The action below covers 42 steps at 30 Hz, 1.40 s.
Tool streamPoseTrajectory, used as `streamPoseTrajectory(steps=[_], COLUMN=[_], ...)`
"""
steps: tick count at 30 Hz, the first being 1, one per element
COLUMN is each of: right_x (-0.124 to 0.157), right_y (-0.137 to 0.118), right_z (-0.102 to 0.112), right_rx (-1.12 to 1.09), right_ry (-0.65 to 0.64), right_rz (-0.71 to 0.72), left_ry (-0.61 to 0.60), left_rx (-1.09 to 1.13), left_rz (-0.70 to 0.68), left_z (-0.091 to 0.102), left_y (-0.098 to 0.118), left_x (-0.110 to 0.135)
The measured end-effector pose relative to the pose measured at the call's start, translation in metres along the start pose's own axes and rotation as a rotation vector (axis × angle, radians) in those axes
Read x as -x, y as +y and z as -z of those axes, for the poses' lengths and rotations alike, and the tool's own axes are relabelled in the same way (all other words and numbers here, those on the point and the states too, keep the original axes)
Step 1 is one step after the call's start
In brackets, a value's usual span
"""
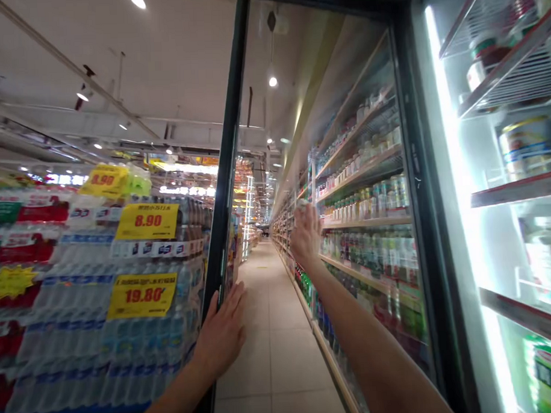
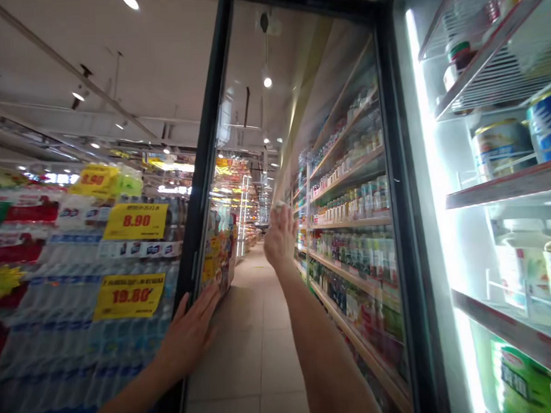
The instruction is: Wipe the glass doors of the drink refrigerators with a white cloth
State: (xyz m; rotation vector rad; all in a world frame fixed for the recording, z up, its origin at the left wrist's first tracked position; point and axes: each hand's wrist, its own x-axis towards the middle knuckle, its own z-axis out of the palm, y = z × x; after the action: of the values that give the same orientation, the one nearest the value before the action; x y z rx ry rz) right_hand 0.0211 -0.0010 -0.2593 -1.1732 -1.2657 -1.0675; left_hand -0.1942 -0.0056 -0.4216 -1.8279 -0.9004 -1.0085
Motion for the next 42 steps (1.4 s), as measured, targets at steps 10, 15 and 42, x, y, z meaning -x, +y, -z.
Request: streamPoseTrajectory(steps=[10,15,42], right_x=[0.052,0.034,0.054], right_y=[-0.089,-0.033,0.150], right_z=[-0.023,-0.011,0.049], right_rx=[-0.124,0.008,0.225], right_ry=[-0.260,-0.111,0.173], right_rz=[0.693,0.403,-0.415], left_ry=[0.106,0.097,-0.030], left_rx=[-0.023,0.014,0.001], left_rz=[0.079,0.140,0.049], left_z=[0.030,0.036,0.005], left_y=[-0.038,-0.041,0.002], left_x=[0.014,0.007,-0.047])
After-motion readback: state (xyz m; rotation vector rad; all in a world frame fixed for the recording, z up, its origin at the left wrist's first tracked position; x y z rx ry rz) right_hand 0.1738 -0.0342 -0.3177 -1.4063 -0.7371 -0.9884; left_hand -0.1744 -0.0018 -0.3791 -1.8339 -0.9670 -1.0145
